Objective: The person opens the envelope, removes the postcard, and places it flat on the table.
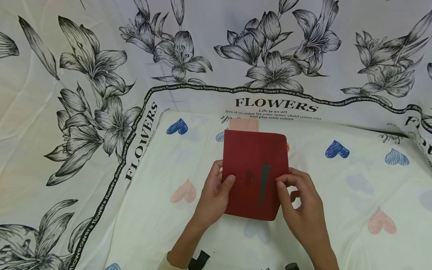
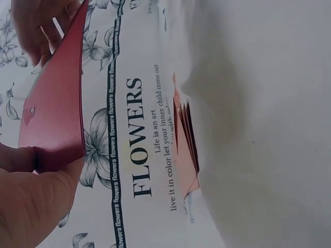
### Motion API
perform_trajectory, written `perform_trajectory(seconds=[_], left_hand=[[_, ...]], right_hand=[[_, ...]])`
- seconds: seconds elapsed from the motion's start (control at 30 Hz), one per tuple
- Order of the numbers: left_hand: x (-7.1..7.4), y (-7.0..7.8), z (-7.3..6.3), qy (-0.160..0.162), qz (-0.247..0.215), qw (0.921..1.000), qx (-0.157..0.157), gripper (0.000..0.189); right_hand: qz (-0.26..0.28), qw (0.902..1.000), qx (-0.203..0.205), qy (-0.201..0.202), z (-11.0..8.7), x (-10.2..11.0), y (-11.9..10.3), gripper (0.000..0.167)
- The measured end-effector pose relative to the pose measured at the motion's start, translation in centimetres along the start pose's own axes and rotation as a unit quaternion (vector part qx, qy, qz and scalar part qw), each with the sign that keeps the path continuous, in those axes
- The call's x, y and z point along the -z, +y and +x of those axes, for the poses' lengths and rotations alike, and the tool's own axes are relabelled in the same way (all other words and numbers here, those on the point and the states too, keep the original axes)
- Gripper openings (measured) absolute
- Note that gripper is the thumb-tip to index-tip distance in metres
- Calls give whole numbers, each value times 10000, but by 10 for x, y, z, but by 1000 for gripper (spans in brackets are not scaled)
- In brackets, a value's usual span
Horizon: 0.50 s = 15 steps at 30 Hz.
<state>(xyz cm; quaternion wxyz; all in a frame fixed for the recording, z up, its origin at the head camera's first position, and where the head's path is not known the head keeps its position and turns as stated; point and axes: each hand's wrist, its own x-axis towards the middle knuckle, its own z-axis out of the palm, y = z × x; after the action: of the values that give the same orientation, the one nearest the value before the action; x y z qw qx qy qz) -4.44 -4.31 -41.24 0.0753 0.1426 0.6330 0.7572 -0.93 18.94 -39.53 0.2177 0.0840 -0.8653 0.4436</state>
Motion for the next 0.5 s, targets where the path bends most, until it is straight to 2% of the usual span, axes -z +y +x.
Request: perform_trajectory(seconds=[0.2, 0.5], left_hand=[[-7, -2, -1, -163, -12, 9998, -57, 34], [-10, -6, 0, -266, 134, 9995, -81, 35]], right_hand=[[-37, 9997, -238, 20, 1, -4, -2, 10], [-110, 9994, -328, 67, 1, -3, -2, 9]])
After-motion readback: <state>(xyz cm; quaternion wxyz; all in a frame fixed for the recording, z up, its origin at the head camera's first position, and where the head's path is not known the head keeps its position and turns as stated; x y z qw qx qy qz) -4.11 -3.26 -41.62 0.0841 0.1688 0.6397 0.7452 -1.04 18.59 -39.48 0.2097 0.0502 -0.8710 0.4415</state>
